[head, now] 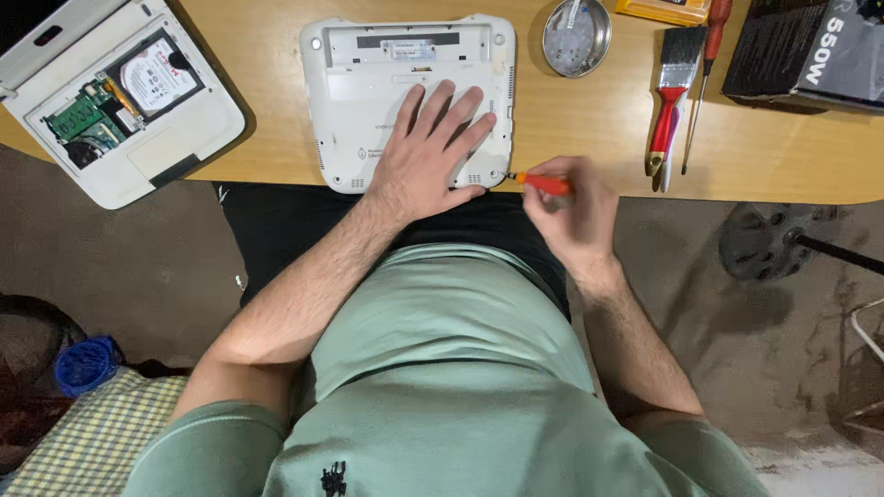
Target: The person removes a battery from a white electronic device using a screwdriver. They then proceed to unscrew multiple screws from the back panel of the device, placing the removed screws into a small metal container.
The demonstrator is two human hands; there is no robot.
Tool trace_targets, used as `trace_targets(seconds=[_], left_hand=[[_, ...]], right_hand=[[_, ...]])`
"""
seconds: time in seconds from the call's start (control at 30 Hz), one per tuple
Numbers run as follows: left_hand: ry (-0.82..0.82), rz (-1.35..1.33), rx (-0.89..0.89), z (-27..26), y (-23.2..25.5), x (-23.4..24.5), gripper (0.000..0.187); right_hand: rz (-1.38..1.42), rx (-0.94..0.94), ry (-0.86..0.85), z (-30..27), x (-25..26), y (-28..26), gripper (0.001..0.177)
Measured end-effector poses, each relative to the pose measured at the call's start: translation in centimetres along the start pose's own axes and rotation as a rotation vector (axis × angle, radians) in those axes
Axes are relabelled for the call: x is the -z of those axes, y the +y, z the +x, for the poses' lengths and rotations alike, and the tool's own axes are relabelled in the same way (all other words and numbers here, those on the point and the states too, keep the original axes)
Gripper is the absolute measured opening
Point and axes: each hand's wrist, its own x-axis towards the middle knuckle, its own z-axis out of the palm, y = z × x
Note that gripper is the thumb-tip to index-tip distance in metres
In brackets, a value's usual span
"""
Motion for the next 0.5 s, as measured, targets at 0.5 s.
trace_targets(seconds=[0.5], left_hand=[[0.04,0.009,-0.002,-0.3,-0.5,-1.1,0.111]], right_hand=[[-0.044,0.305,-0.016,-0.3,-2.2,-0.3,0.015]])
